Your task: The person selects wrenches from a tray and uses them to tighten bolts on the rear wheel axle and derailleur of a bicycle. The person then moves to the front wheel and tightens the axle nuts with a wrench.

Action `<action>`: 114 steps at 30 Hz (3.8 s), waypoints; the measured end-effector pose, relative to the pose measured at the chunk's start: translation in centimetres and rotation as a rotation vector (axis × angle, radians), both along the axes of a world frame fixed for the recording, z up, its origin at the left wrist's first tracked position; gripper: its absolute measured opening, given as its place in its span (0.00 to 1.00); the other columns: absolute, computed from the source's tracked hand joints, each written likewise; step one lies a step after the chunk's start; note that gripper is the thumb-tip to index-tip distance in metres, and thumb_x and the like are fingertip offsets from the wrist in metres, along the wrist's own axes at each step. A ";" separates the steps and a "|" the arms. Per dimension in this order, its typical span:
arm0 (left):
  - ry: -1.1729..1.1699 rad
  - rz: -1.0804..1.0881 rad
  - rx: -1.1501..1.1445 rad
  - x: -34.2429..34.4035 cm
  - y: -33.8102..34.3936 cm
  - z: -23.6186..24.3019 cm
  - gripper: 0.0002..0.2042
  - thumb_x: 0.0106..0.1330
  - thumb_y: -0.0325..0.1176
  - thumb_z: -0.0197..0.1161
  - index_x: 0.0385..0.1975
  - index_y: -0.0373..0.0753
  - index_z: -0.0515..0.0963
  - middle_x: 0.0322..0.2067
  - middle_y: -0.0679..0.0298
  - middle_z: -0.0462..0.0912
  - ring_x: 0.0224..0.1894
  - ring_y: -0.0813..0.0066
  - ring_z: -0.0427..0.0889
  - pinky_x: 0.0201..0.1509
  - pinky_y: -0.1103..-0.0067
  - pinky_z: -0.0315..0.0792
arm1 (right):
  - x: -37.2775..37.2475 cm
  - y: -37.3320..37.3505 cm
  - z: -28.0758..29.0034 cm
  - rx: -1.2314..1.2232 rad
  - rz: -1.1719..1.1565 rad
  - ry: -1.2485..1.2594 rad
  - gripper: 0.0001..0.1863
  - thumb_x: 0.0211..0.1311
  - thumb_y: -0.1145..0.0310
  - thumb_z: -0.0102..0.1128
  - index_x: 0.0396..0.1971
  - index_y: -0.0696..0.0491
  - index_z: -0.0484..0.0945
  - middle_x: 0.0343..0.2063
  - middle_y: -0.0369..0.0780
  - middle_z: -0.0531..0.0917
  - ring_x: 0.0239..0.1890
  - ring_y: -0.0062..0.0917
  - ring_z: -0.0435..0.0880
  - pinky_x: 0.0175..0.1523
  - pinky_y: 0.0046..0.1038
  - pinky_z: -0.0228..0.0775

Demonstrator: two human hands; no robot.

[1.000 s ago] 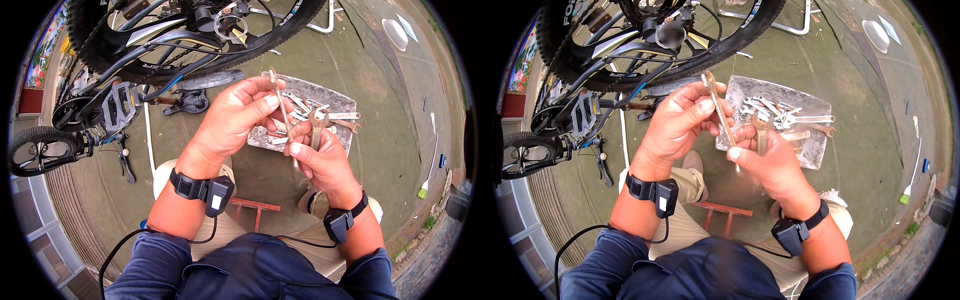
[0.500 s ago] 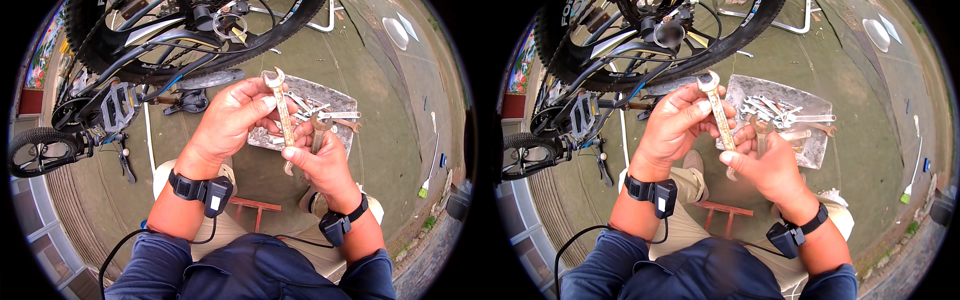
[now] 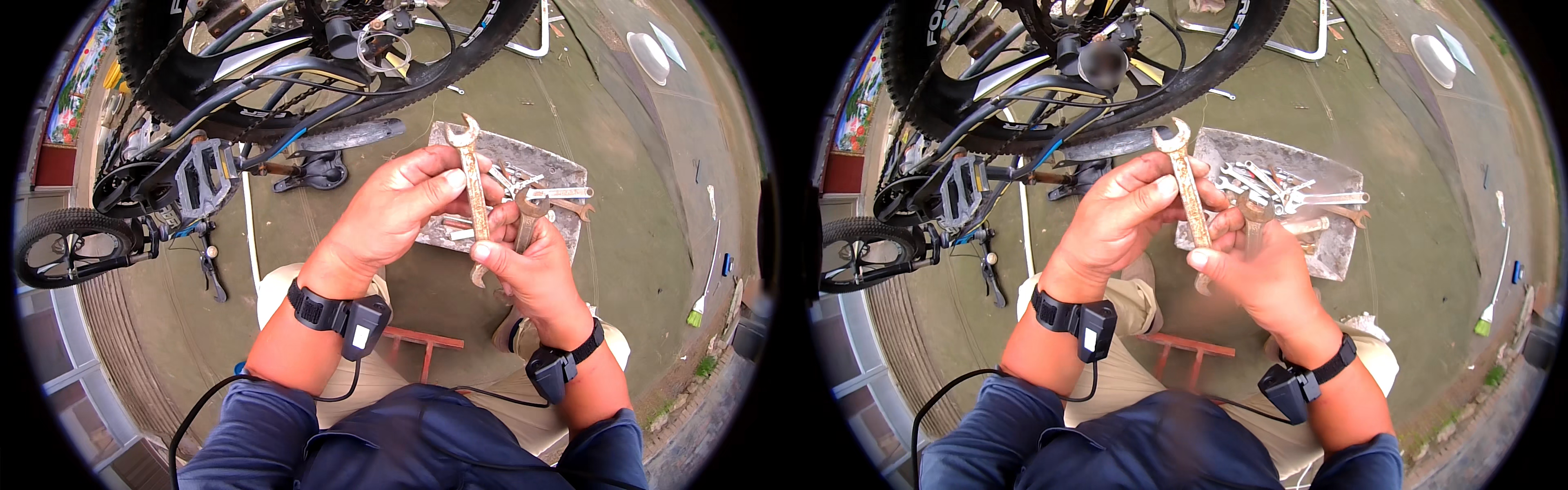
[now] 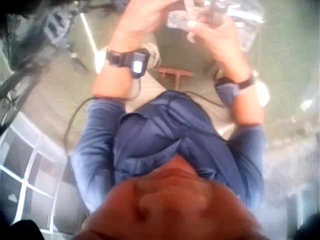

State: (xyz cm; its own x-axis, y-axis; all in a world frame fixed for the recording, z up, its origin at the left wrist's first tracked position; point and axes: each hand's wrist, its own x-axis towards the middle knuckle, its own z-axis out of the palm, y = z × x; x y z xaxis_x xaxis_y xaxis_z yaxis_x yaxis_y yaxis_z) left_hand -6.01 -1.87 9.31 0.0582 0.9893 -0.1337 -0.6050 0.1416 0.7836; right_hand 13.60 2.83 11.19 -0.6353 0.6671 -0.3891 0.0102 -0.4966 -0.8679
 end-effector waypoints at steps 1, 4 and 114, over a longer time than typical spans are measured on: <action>-0.011 -0.058 0.001 0.6 -0.1 -0.2 0.18 0.75 0.37 0.57 0.55 0.30 0.74 0.50 0.53 0.82 0.55 0.64 0.81 0.63 0.67 0.71 | 0.1 0.1 -0.4 0.000 -0.001 -0.008 0.15 0.58 0.73 0.73 0.41 0.55 0.76 0.33 0.33 0.82 0.28 0.11 0.76 0.30 0.16 0.68; -0.048 -0.053 -0.020 1.2 -0.2 0.0 0.18 0.75 0.40 0.58 0.54 0.30 0.74 0.51 0.54 0.81 0.56 0.64 0.80 0.65 0.67 0.70 | 0.4 0.2 -0.7 -0.007 0.009 0.016 0.18 0.60 0.66 0.72 0.46 0.56 0.77 0.35 0.38 0.85 0.19 0.10 0.72 0.20 0.13 0.58; 0.418 0.312 -0.365 -5.1 -2.9 -2.1 0.20 0.72 0.30 0.49 0.61 0.32 0.73 0.34 0.65 0.81 0.33 0.76 0.79 0.38 0.79 0.74 | 0.0 -1.6 -2.9 0.030 0.021 -0.107 0.18 0.69 0.65 0.62 0.54 0.57 0.74 0.43 0.37 0.85 0.22 0.10 0.65 0.26 0.16 0.55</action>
State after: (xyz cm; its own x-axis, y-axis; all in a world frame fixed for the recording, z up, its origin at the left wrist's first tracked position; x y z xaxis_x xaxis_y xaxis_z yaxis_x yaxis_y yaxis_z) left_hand -11.09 -4.75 7.19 -0.3553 0.8376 -0.4149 -0.3146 0.3108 0.8969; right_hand 13.65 1.20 8.28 -0.6050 0.6663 -0.4359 0.1139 -0.4694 -0.8756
